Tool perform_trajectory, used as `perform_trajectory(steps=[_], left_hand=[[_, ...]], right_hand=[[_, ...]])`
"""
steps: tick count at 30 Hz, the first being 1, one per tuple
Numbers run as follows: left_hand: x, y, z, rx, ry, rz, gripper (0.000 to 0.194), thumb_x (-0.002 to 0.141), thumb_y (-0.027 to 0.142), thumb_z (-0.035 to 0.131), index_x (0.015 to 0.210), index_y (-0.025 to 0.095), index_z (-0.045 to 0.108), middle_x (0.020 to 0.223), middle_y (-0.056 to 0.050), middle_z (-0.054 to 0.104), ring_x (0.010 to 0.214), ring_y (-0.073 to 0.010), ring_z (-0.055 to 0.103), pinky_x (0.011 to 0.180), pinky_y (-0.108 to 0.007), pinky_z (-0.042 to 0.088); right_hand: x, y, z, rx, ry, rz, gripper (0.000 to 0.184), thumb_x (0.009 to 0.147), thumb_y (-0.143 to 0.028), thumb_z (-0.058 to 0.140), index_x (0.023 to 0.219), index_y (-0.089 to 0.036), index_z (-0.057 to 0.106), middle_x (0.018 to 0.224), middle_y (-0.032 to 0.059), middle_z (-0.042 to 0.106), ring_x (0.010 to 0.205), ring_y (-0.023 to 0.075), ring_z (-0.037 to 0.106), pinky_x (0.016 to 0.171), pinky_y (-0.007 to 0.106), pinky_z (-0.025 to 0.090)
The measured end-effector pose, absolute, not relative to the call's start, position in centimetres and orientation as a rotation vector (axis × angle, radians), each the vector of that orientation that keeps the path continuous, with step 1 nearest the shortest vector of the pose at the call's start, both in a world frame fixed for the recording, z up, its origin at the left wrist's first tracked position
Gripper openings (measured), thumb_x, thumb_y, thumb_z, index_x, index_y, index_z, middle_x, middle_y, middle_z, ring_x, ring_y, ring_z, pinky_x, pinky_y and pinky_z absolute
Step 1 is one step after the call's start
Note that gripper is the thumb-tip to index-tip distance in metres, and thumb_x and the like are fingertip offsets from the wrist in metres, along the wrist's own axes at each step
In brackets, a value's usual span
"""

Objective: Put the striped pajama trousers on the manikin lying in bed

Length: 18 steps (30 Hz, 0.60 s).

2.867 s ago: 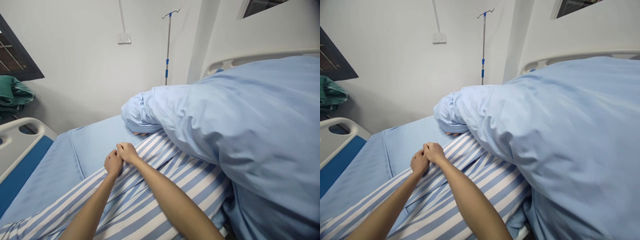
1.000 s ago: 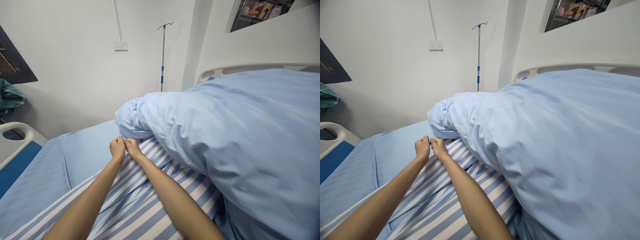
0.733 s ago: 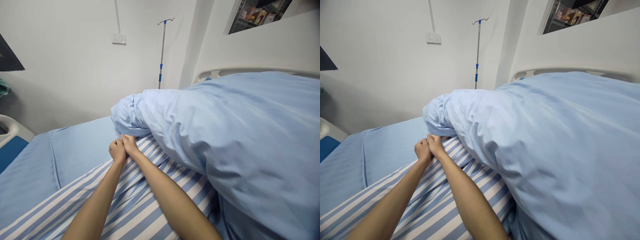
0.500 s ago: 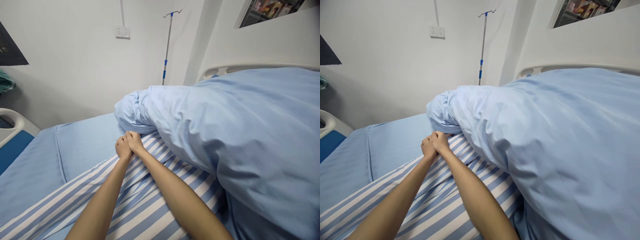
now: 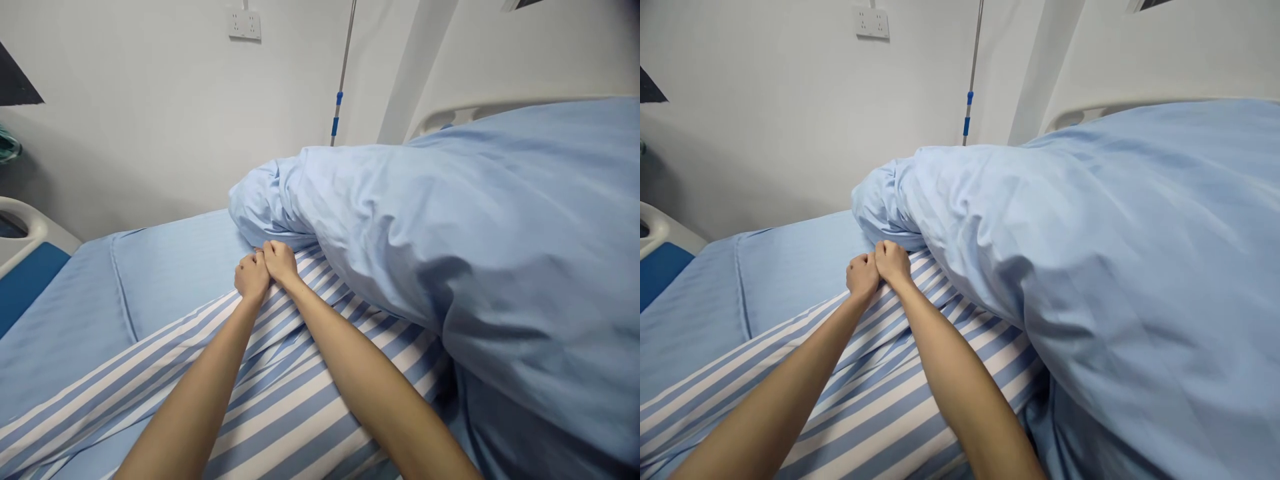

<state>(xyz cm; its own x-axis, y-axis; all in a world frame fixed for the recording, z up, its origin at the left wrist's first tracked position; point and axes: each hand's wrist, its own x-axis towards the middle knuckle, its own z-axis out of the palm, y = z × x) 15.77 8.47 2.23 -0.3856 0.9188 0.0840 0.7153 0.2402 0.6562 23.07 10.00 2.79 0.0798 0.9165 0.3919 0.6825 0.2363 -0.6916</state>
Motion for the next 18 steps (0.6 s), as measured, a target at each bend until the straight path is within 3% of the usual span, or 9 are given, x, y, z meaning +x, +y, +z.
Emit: perform_trajectory(steps=[5, 9, 15, 18], left_hand=[[15.9, 8.5, 2.2, 1.509, 2.195, 0.873, 0.041, 0.082, 0.042, 0.028, 0.082, 0.021, 0.063, 0.095, -0.012, 0.065, 0.092, -0.0267, 0.058, 0.073, -0.036, 0.042], [16.2, 8.7, 2.7, 1.521, 2.155, 0.874, 0.037, 0.080, 0.038, 0.032, 0.084, 0.020, 0.064, 0.094, -0.012, 0.065, 0.091, -0.0266, 0.057, 0.072, -0.035, 0.041], [19.0, 11.3, 5.6, 1.610, 1.746, 1.346, 0.035, 0.079, 0.037, 0.035, 0.066, 0.017, 0.060, 0.063, -0.002, 0.060, 0.064, -0.0148, 0.054, 0.059, -0.025, 0.038], [20.6, 11.7, 6.0, 1.637, 1.762, 1.412, 0.037, 0.082, 0.038, 0.031, 0.069, 0.016, 0.060, 0.065, -0.002, 0.060, 0.066, -0.0134, 0.055, 0.060, -0.023, 0.039]], right_hand=[[23.2, 11.2, 1.1, -1.416, -1.550, 0.526, 0.034, 0.087, -0.032, 0.035, 0.063, -0.018, 0.054, 0.069, 0.0016, 0.061, 0.065, 0.0127, 0.050, 0.060, 0.022, 0.032], [23.5, 11.7, 1.4, -1.274, -1.405, 0.605, 0.034, 0.083, -0.033, 0.038, 0.053, -0.018, 0.044, 0.053, -0.0031, 0.047, 0.055, 0.0098, 0.042, 0.054, 0.022, 0.030], [24.5, 12.6, 2.3, -1.003, -0.918, 1.014, 0.027, 0.075, -0.033, 0.046, 0.053, -0.019, 0.040, 0.045, -0.0065, 0.035, 0.045, 0.0079, 0.034, 0.044, 0.020, 0.028], [25.1, 12.8, 2.4, -0.979, -0.803, 1.084, 0.027, 0.076, -0.033, 0.046, 0.054, -0.021, 0.037, 0.044, -0.0067, 0.032, 0.042, 0.0086, 0.033, 0.041, 0.021, 0.028]])
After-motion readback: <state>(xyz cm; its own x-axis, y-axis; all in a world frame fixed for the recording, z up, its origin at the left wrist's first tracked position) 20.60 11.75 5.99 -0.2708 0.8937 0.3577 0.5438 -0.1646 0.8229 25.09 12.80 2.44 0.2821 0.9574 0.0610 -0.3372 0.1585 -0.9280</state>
